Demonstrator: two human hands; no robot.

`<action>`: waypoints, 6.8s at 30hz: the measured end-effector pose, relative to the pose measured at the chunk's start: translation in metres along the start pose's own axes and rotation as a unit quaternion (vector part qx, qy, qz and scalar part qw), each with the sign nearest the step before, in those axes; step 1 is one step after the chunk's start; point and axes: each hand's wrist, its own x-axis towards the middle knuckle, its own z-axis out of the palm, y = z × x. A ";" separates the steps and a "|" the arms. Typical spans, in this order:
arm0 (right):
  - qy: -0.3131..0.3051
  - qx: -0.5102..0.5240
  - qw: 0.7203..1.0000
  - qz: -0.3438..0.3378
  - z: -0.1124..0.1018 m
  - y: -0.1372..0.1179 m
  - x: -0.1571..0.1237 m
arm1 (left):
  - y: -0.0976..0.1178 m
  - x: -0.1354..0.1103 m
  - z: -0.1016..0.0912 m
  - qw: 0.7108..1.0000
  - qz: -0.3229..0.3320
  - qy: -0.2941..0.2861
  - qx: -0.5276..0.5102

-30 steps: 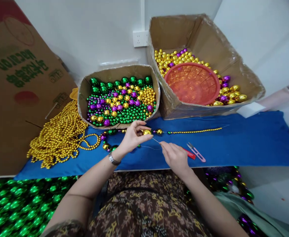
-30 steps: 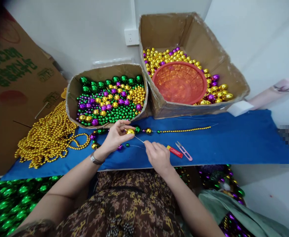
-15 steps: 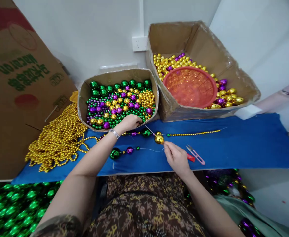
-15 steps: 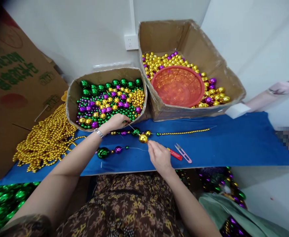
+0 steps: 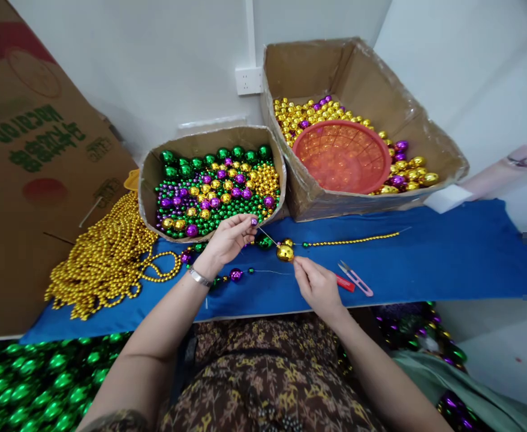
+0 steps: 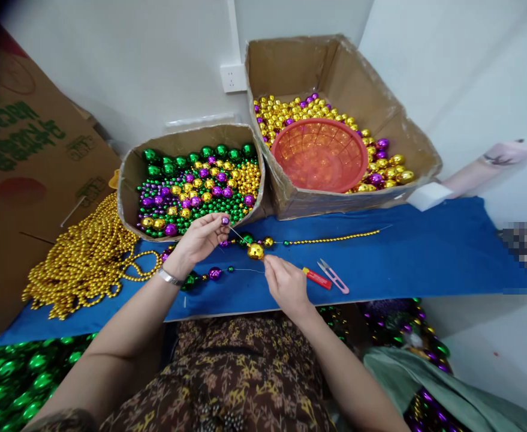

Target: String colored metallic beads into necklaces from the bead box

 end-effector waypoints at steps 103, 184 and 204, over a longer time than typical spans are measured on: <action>-0.050 0.125 0.990 -0.035 0.017 -0.017 0.028 | 0.019 0.012 0.005 0.985 0.062 0.099 -0.125; -0.017 0.051 0.998 0.032 0.010 0.007 0.011 | 0.014 0.050 0.008 0.998 -0.014 0.007 0.053; -0.085 0.017 0.993 0.075 0.023 0.030 -0.009 | -0.022 0.005 0.019 0.966 0.062 -0.029 0.251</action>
